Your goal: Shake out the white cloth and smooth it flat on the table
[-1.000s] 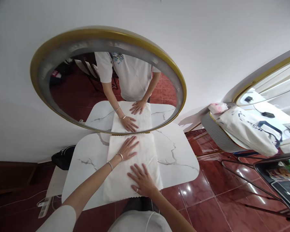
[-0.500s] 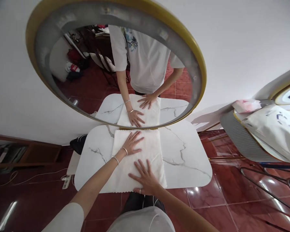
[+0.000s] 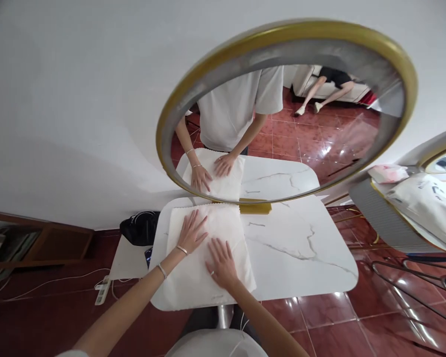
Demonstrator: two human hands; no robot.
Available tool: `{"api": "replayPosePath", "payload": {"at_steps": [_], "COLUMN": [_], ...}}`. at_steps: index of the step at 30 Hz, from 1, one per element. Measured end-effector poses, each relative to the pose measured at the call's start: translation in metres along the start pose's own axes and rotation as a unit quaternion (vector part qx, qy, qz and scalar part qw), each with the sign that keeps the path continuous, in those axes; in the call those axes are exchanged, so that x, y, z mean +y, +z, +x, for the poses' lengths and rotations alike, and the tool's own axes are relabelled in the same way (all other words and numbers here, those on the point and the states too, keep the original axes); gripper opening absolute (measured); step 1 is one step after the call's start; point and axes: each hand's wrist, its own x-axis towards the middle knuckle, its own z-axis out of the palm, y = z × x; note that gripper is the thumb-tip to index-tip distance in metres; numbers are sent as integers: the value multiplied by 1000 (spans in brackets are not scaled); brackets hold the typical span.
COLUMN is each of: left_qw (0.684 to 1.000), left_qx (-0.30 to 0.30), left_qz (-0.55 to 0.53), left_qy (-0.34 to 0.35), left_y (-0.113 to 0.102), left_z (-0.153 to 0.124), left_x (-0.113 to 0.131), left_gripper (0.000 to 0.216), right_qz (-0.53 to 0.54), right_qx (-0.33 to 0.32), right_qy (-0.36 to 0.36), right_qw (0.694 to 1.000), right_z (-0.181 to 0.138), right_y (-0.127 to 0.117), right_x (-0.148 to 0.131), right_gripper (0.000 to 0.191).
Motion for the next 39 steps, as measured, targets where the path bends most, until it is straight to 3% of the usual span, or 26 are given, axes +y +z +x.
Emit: {"api": "replayPosePath", "payload": {"at_steps": [2, 4, 10, 16, 22, 27, 31, 35, 39], "left_qw": [997, 993, 995, 999, 996, 992, 991, 992, 994], "left_qx": [31, 39, 21, -9, -4, 24, 35, 33, 23], "left_qz": [7, 11, 5, -10, 2, 8, 9, 1, -5], "left_qy": [-73, -108, -96, -42, -88, -120, -129, -118, -104], "left_y": [4, 5, -4, -12, -21, -23, -14, -8, -8], "left_z": [-15, -22, 10, 49, 38, -10, -40, -33, -5], "left_x": [-2, -8, -43, -76, -99, -95, -71, -60, -71], "left_gripper": [60, 59, 57, 54, 54, 55, 64, 67, 67], "right_qz": [-42, -72, -109, -141, -127, -112, -99, -103, -106], "right_qx": [72, 103, 129, 68, 22, 16, 86, 133, 105], "right_qy": [74, 92, 113, 213, 207, 165, 194, 254, 285], "right_qw": [994, 988, 979, 964, 970, 980, 972, 953, 947], "right_z": [23, 52, 128, 169, 206, 189, 142, 126, 152], "right_y": [6, 9, 14, 21, 26, 25, 29, 31, 23], "right_x": [5, 15, 45, 51, 46, 29, 23, 29, 43], "right_gripper": [70, 73, 72, 64, 60, 57, 64, 67, 66]}}
